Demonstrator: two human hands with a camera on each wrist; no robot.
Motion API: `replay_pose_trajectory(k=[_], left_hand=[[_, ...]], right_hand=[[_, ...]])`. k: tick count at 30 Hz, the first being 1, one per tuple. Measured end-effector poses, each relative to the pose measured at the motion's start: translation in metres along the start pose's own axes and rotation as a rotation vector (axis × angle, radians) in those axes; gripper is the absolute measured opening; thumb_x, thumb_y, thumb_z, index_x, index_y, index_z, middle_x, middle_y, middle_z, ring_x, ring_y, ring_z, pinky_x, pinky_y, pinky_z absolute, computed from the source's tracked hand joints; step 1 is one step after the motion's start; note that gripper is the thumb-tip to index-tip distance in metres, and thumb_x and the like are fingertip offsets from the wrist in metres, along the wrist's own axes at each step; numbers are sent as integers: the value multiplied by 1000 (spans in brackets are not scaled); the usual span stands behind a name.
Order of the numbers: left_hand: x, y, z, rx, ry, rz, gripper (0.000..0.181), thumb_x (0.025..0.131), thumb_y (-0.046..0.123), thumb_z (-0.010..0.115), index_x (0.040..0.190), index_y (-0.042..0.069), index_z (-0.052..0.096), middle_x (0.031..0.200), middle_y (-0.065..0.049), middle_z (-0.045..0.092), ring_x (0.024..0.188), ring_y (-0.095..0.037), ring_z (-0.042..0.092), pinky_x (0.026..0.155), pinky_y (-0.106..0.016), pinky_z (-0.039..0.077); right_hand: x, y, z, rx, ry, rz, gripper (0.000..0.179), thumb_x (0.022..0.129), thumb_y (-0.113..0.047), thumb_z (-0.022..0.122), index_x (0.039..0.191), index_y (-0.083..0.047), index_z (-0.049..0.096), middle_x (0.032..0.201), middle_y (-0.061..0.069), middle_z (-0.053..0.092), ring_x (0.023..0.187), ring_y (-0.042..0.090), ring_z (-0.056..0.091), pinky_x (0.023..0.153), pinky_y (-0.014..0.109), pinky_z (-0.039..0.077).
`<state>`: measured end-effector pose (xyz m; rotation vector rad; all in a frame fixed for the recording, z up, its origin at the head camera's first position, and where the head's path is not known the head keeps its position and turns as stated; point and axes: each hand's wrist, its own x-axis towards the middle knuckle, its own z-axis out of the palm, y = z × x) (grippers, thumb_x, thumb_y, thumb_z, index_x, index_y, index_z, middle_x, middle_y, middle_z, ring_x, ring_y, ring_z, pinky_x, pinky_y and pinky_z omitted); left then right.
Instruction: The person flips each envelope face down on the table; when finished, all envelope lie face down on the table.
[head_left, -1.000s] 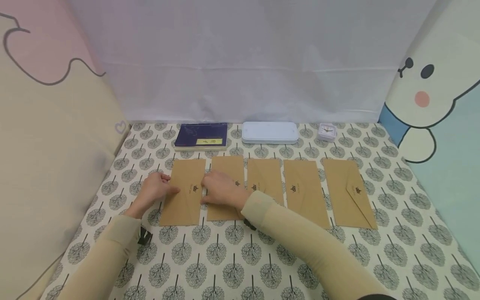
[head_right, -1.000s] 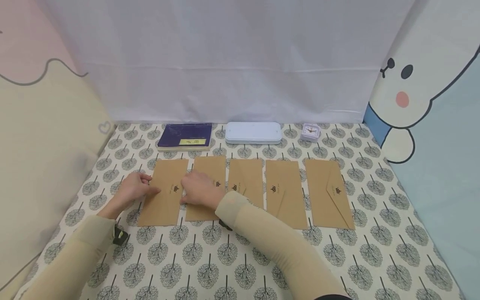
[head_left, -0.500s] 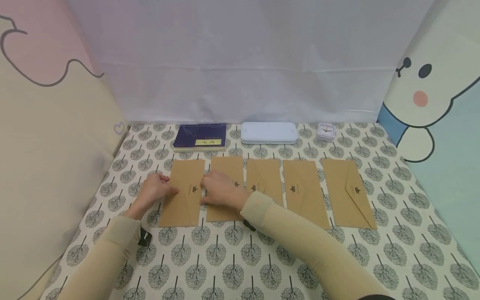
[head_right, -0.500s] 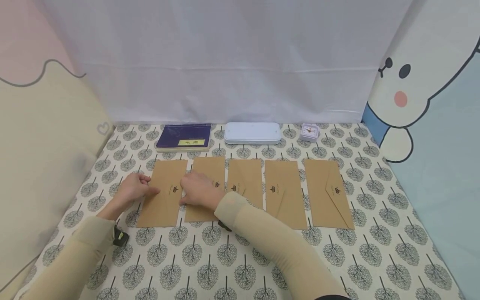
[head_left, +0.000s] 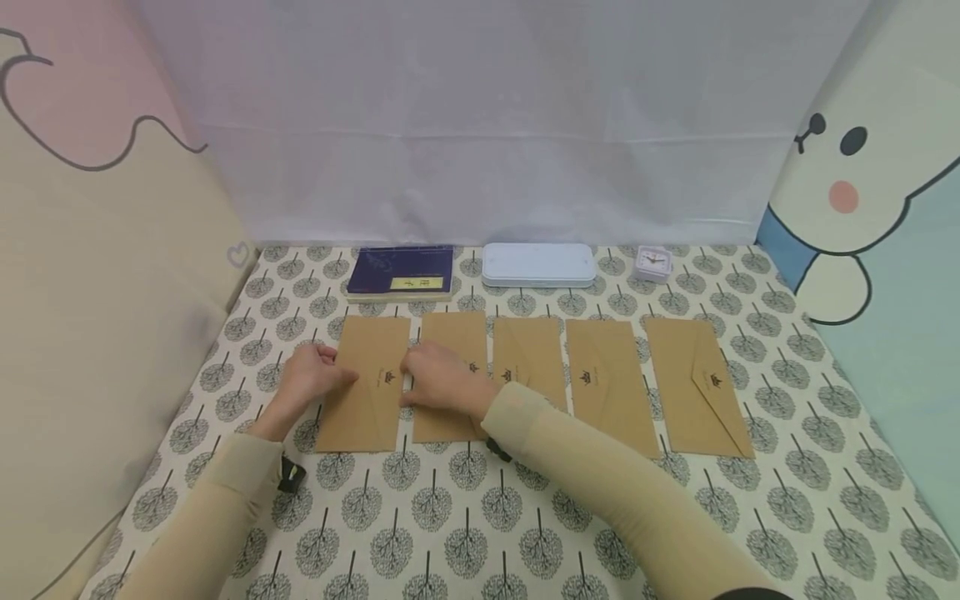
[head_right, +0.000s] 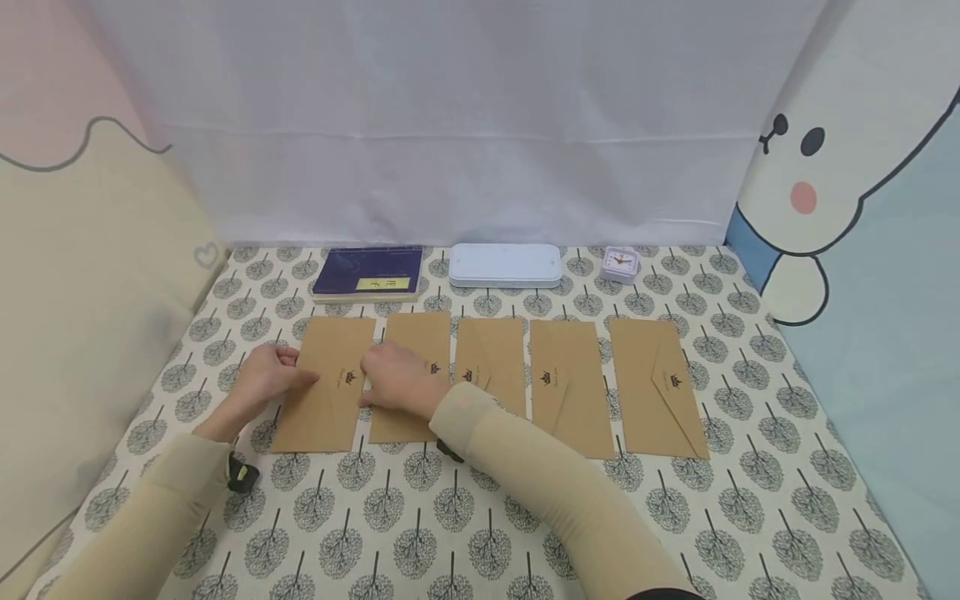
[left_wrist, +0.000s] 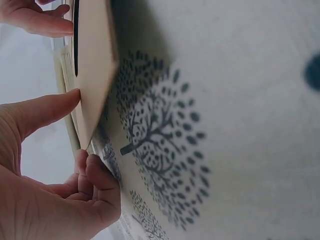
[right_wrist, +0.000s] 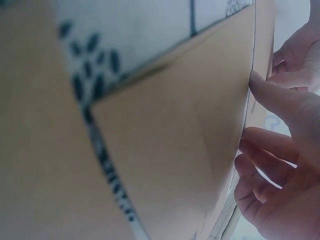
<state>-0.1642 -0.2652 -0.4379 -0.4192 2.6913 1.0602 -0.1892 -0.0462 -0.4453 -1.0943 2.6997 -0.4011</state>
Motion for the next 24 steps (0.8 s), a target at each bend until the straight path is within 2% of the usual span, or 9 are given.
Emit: replay_pose_trajectory(k=[7,13,17,24], left_hand=[[-3,-4,-3,-53,-3,27,56,74,16,78,117,-10,53,101,-21,61,85,-29,61,73,-36,52],[-8,-4,-7,-126,8,57,51,78,9,75,118,-11,52,101,-18,56,85,-26,56,70,-31,52],[-9,-4,-11,-142,20,63,49,80,6,72,121,-11,52,104,-19,56,88,-27,55,68,-28,50],[-10,-3,-15,-177,-2,77,48,83,4,68,125,-12,51,107,-21,57,90,-27,57,69,-27,52]], right_hand=[[-1,0,-1,7,-3,0,35,74,-44,80,90,-14,71,81,-8,57,73,10,50,65,22,43],[-1,0,-2,-8,-13,2,39,75,-44,79,98,-13,71,89,-6,61,77,10,51,70,23,45],[-1,0,-3,-21,-10,-6,38,77,-43,78,100,-13,71,94,-5,62,83,11,52,76,24,45],[-1,2,-2,-42,-9,-33,40,79,-44,75,104,-13,71,101,-4,64,90,13,54,86,27,44]])
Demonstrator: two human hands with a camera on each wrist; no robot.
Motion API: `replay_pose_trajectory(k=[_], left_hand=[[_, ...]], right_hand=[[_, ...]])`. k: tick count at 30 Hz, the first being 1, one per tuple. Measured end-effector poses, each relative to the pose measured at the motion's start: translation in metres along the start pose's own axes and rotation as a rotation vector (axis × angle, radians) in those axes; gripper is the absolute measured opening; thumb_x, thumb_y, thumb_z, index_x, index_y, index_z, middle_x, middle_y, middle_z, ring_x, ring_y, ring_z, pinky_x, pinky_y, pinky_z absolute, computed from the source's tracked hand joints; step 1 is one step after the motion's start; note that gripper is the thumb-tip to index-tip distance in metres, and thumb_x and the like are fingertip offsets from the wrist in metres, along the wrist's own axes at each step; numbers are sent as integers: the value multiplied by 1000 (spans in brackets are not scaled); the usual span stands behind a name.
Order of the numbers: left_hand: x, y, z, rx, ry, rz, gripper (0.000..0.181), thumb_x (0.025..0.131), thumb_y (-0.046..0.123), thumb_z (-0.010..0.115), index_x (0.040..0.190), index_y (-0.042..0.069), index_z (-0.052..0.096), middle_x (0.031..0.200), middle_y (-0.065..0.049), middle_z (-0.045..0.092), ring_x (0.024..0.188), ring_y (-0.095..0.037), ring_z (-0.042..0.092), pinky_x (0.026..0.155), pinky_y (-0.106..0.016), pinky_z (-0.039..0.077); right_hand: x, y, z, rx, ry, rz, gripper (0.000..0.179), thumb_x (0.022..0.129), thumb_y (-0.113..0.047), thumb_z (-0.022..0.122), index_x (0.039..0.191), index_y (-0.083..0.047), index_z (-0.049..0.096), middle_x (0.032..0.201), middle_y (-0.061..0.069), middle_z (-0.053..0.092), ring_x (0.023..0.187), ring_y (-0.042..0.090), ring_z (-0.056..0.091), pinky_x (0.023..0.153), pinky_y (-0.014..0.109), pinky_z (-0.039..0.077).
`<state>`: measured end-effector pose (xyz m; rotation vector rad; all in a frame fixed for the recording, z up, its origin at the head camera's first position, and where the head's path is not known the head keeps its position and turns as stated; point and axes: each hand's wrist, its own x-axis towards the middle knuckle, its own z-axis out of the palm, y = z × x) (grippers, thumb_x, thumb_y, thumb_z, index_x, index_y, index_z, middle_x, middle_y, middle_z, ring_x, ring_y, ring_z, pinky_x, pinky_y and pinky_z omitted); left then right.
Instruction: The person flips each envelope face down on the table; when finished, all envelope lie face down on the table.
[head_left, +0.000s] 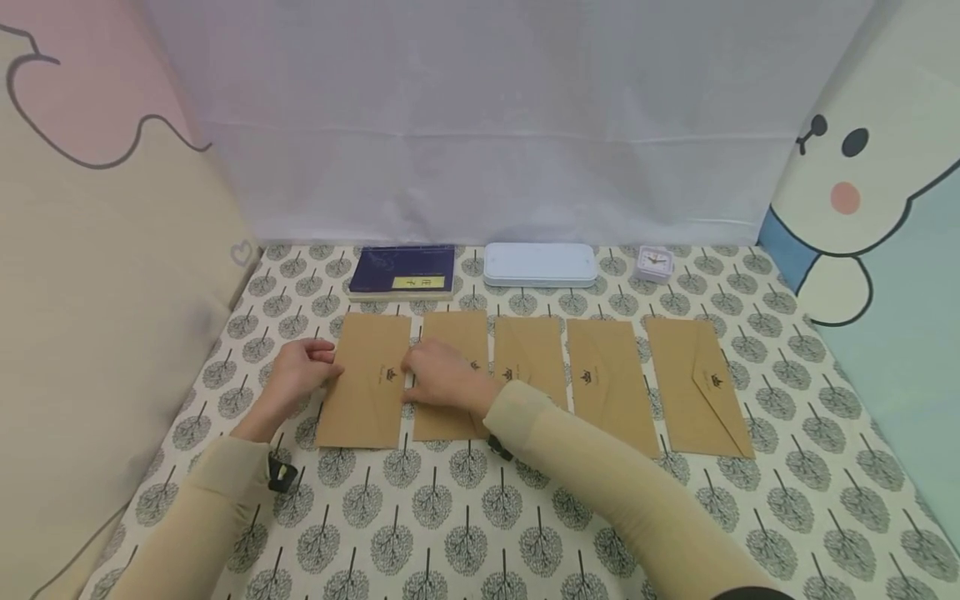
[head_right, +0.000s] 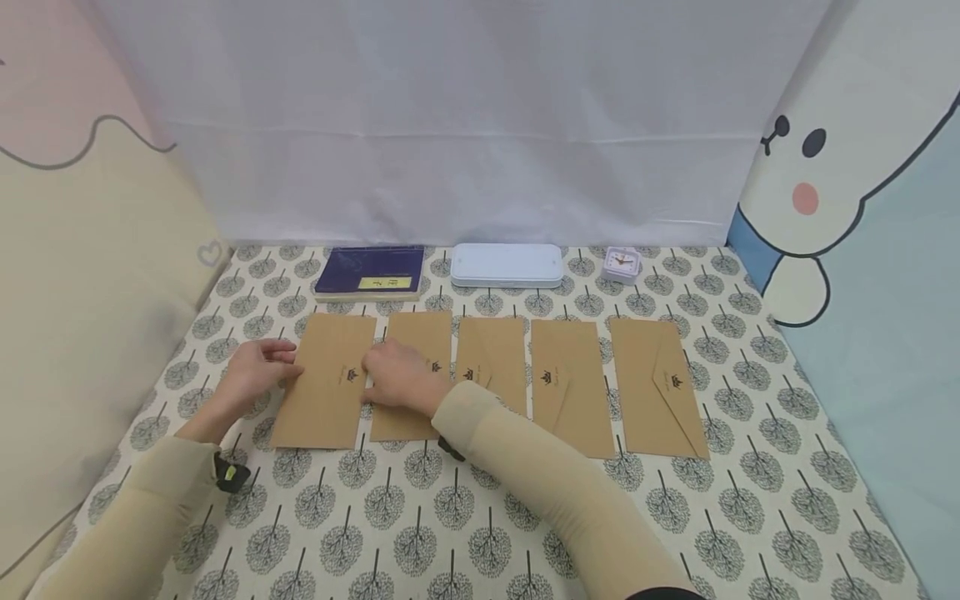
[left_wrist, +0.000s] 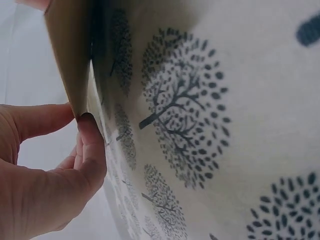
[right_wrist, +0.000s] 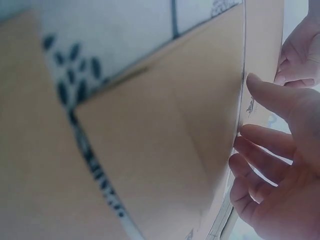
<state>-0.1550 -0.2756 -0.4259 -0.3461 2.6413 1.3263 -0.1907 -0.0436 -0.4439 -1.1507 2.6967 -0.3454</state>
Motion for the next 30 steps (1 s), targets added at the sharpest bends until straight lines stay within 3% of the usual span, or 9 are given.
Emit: replay_pose_trajectory(k=[5,10,18,22,27,30], left_hand=[[1,-1,-4,-97,-17,-3,47,87,4,65,129,-10,50,114,-22,57,92,-20,58,77,-26,52],[3,-4,-6,-308,-78,-15,47,93,4,59,134,-12,43,116,-22,56,86,-10,61,79,-24,52],[3,-5,-3,-501,-152,5,50,97,11,56,138,-12,38,107,-4,62,89,-9,63,81,-26,52],[3,-3,-3,-592,-215,-14,50,99,9,51,141,-11,33,103,0,64,90,-12,63,78,-27,52],[2,2,-1,-699,-330,-47,48,103,11,42,145,-7,27,107,-3,62,93,-15,60,78,-29,51],[1,3,0,-741,-390,-40,48,104,14,40,146,-6,26,109,-5,61,94,-16,59,82,-30,51]], right_hand=[[1,1,-2,36,-12,-8,40,81,-43,74,107,-13,70,102,-4,66,89,13,55,83,26,45],[0,0,-5,58,-16,-7,43,83,-45,71,113,-14,70,108,-2,67,94,15,58,84,27,46],[-4,-3,-7,107,-35,3,47,85,-46,69,119,-14,67,109,-2,66,96,15,57,83,27,46],[-5,-5,-9,157,-46,10,52,86,-47,68,125,-14,63,118,-1,64,103,15,57,86,26,46],[-5,-4,-9,227,-55,20,59,86,-48,67,133,-15,57,128,-1,59,112,15,55,91,25,44],[-5,-5,-10,247,-53,11,61,86,-48,66,136,-14,54,129,-1,59,106,11,57,89,23,45]])
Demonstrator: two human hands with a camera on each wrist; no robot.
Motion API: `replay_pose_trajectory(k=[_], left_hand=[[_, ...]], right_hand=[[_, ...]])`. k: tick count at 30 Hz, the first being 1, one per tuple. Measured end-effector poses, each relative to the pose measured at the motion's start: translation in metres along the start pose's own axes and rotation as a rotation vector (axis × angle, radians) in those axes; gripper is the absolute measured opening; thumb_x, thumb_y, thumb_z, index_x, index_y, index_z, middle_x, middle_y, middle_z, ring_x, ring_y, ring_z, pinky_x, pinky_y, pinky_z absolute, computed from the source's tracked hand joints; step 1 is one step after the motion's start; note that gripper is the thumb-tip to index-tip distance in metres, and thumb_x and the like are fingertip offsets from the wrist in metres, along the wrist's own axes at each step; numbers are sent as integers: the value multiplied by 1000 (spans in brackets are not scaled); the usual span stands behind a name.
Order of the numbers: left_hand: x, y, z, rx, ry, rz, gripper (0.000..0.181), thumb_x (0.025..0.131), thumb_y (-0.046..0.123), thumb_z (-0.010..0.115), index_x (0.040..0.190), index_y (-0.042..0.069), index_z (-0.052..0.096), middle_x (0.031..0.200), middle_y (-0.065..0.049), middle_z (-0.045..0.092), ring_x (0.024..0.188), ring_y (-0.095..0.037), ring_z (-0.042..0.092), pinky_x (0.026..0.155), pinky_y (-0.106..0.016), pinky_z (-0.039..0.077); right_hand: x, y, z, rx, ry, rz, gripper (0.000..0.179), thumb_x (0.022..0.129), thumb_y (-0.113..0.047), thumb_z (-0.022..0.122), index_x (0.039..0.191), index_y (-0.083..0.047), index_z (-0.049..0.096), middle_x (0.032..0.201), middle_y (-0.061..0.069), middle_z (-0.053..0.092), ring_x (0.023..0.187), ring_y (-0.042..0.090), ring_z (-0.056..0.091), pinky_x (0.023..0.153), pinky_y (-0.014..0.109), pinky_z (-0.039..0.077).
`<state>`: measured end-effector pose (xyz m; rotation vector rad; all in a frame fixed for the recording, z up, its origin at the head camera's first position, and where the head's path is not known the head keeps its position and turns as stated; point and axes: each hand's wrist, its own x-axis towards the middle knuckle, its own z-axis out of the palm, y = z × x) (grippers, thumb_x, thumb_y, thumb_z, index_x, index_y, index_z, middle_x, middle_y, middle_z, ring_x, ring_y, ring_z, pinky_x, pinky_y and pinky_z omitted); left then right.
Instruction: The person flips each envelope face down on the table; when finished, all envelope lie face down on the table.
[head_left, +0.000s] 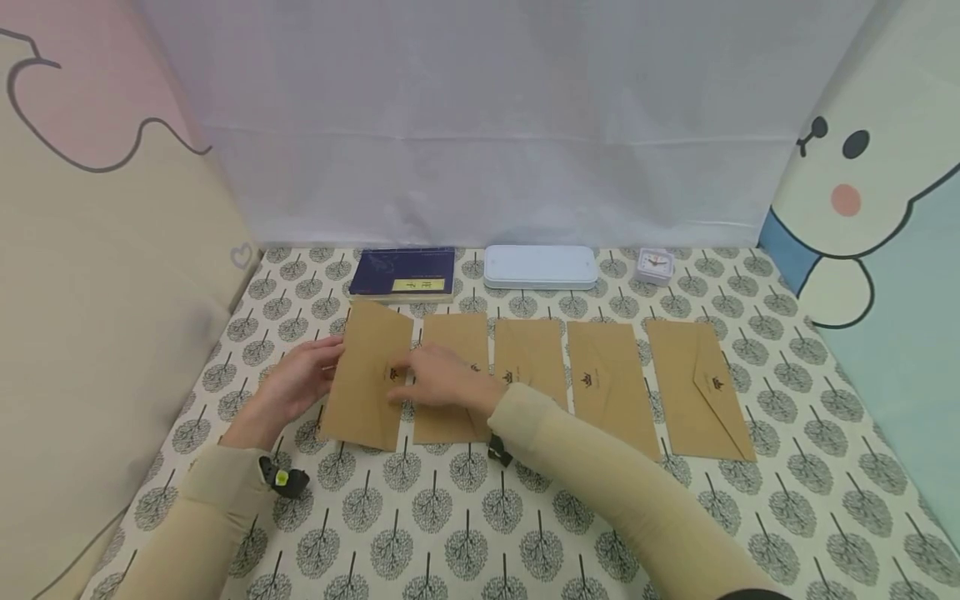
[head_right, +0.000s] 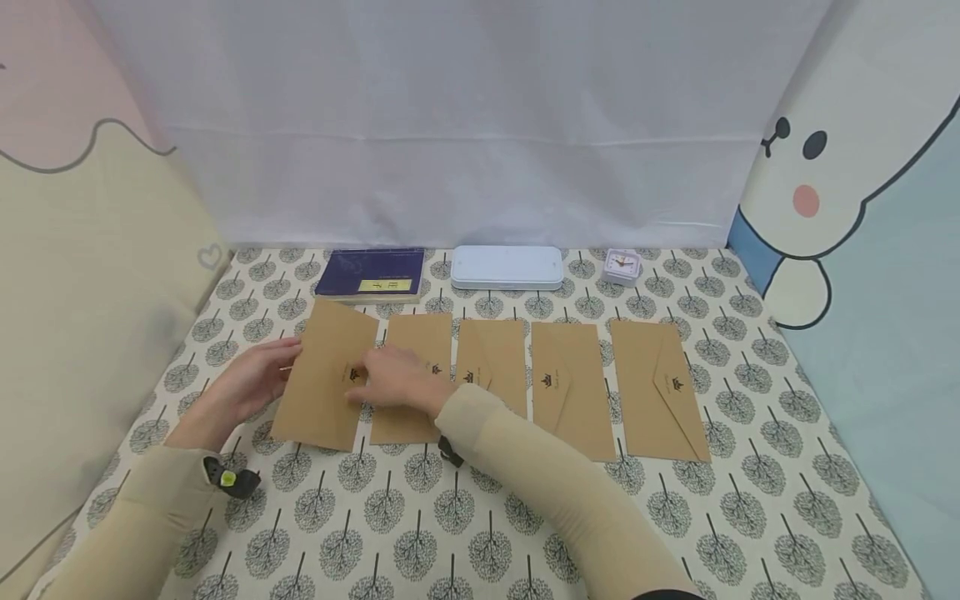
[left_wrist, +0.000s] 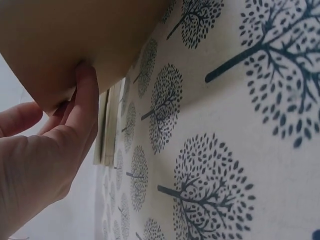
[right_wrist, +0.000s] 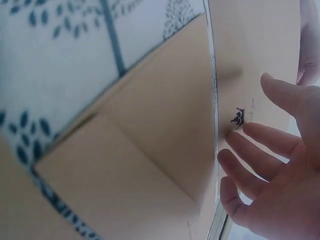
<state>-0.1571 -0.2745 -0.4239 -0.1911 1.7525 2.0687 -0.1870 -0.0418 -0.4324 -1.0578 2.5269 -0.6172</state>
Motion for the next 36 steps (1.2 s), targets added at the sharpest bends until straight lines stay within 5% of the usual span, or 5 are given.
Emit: replay_pose_trajectory(k=[5,8,13,23,36], left_hand=[[2,-4,2,-7,-50,4,47,104,26,41,139,-5,38,109,-7,62,96,-20,59,84,-34,51],[3,-10,2,-8,-50,-12,46,104,35,37,138,4,43,114,-8,57,101,-21,57,85,-36,50],[3,-16,7,-26,-54,-55,44,104,44,31,132,11,41,115,-9,49,101,-21,54,84,-38,49],[8,-21,16,-6,-71,-96,38,103,43,35,116,11,51,106,-7,53,95,-20,55,83,-38,48],[8,-21,22,-82,-234,-153,49,101,53,27,136,19,32,129,-15,36,108,-26,51,91,-50,44]], right_hand=[[-1,-4,-1,44,0,10,62,87,-47,66,137,-12,53,123,0,62,66,9,51,64,22,47],[-2,-7,-1,79,6,9,63,87,-46,67,138,-12,52,123,0,62,70,10,56,68,21,48],[-1,-9,1,123,24,-16,65,87,-43,68,138,-8,50,130,3,57,111,14,56,92,22,43],[-2,-9,1,257,57,-23,68,85,-35,73,139,-4,46,133,9,54,99,11,62,83,15,46],[-2,-18,-3,299,136,-46,73,86,-44,68,141,-3,42,129,7,55,101,12,58,84,17,45]])
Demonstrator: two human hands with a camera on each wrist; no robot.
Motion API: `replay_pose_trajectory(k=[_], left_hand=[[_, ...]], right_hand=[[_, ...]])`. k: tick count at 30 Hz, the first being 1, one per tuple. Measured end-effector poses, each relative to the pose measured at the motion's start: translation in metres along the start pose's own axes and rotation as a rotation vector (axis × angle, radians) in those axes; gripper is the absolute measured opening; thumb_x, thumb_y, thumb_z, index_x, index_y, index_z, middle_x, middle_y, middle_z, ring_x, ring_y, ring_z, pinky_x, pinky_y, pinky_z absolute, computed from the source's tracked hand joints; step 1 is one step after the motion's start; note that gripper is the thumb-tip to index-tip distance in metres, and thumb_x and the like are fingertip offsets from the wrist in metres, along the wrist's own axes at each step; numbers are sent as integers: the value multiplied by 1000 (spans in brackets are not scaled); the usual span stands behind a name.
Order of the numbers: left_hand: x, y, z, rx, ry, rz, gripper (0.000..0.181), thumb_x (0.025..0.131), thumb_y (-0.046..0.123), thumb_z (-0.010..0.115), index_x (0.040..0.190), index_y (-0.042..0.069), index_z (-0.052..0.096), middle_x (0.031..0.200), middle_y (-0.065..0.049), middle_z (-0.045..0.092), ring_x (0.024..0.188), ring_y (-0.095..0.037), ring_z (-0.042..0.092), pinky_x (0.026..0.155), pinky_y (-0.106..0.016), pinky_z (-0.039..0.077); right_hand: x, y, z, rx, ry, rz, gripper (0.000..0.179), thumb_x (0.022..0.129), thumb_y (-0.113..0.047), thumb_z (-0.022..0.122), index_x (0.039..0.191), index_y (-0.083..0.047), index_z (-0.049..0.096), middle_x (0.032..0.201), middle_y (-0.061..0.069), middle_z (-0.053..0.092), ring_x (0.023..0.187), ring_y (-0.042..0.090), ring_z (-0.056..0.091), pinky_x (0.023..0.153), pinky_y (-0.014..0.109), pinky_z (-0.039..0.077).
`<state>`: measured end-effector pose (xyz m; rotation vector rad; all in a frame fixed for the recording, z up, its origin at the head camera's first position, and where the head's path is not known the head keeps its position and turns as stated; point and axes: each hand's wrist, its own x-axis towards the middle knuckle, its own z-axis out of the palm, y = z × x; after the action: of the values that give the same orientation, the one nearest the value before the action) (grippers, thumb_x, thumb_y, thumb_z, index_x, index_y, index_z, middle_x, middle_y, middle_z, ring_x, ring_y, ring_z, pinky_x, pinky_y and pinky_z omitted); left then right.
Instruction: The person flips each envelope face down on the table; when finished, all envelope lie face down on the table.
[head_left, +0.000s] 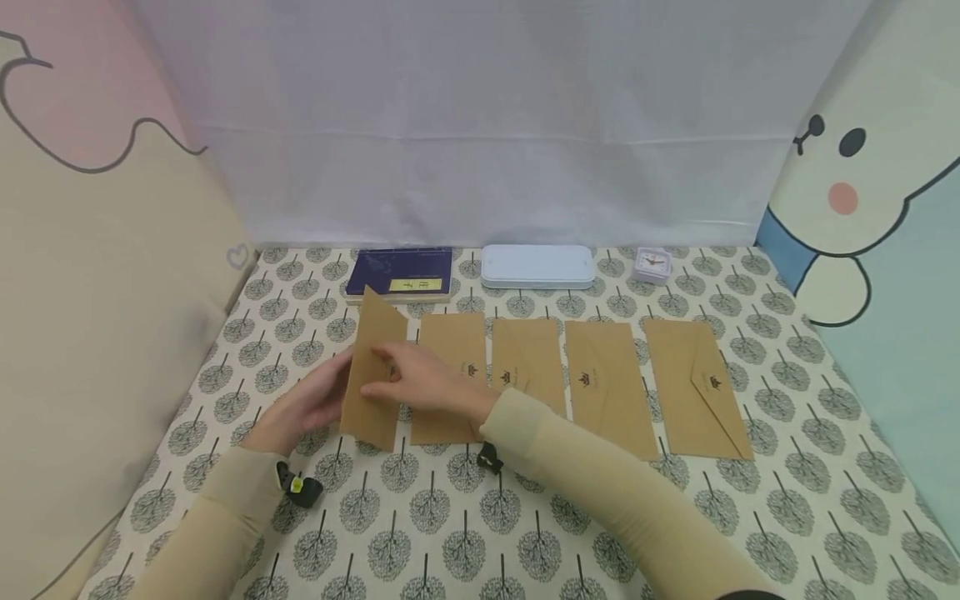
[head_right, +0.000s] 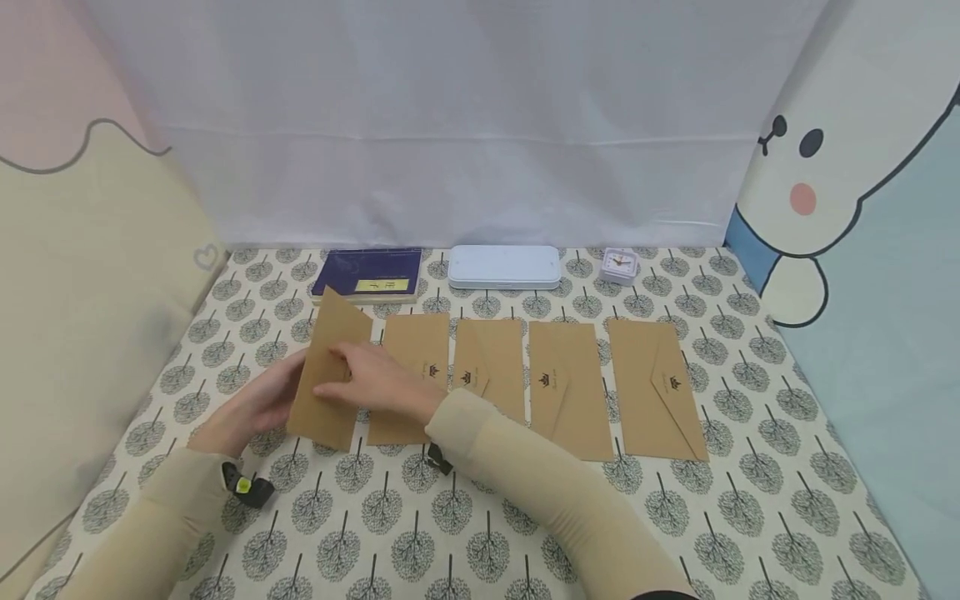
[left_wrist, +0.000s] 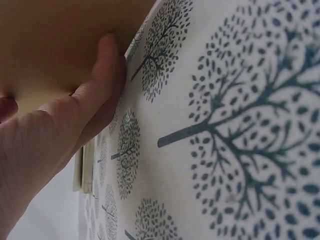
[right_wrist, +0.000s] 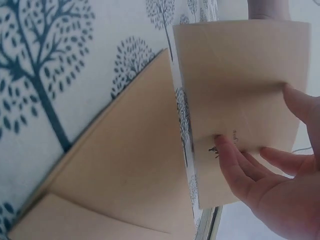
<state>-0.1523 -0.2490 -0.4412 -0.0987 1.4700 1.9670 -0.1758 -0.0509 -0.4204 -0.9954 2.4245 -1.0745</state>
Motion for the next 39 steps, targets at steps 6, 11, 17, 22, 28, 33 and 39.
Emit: replay_pose_trajectory(k=[6,11,17,22,28,33,39], left_hand=[[0,5,4,-1,-40,14,50,103,50,25,142,19,25,135,-16,30,112,-27,47,91,-50,42],[1,6,4,21,-16,44,51,102,51,26,143,20,26,137,-16,29,111,-25,47,93,-45,42],[0,5,4,75,19,37,64,100,56,28,150,18,18,141,-18,26,114,-27,44,94,-45,40],[-1,8,5,114,67,22,71,99,56,33,154,17,12,147,-22,22,120,-30,39,97,-45,39],[-3,11,5,204,136,13,73,99,53,40,148,1,27,133,-20,43,116,-31,46,97,-43,41],[-4,11,3,283,220,15,72,95,52,49,137,-7,43,119,-12,56,113,-31,52,93,-42,45],[-6,8,0,373,285,11,76,93,52,55,137,-9,42,125,-19,51,111,-32,52,93,-42,45]], right_hand=[[0,-3,-1,115,24,13,76,86,-45,68,143,-4,39,136,9,50,104,14,59,87,20,46],[-3,-10,-6,231,39,26,79,85,-44,70,146,-7,36,140,9,46,107,20,59,87,22,47],[-6,-16,-6,320,74,34,79,82,-40,74,146,-12,38,142,4,45,105,18,61,80,18,49],[-6,-19,-6,379,105,40,78,81,-37,75,146,-14,38,137,2,49,101,14,62,76,18,50],[-6,-19,-8,459,150,51,76,83,-29,75,147,-13,37,132,3,54,100,13,62,75,19,51],[-7,-19,-10,473,186,41,75,85,-24,74,147,-12,35,130,6,55,98,11,63,76,19,51],[-8,-19,-10,478,187,58,73,84,-17,74,146,-8,37,129,9,56,102,16,63,75,18,51]])
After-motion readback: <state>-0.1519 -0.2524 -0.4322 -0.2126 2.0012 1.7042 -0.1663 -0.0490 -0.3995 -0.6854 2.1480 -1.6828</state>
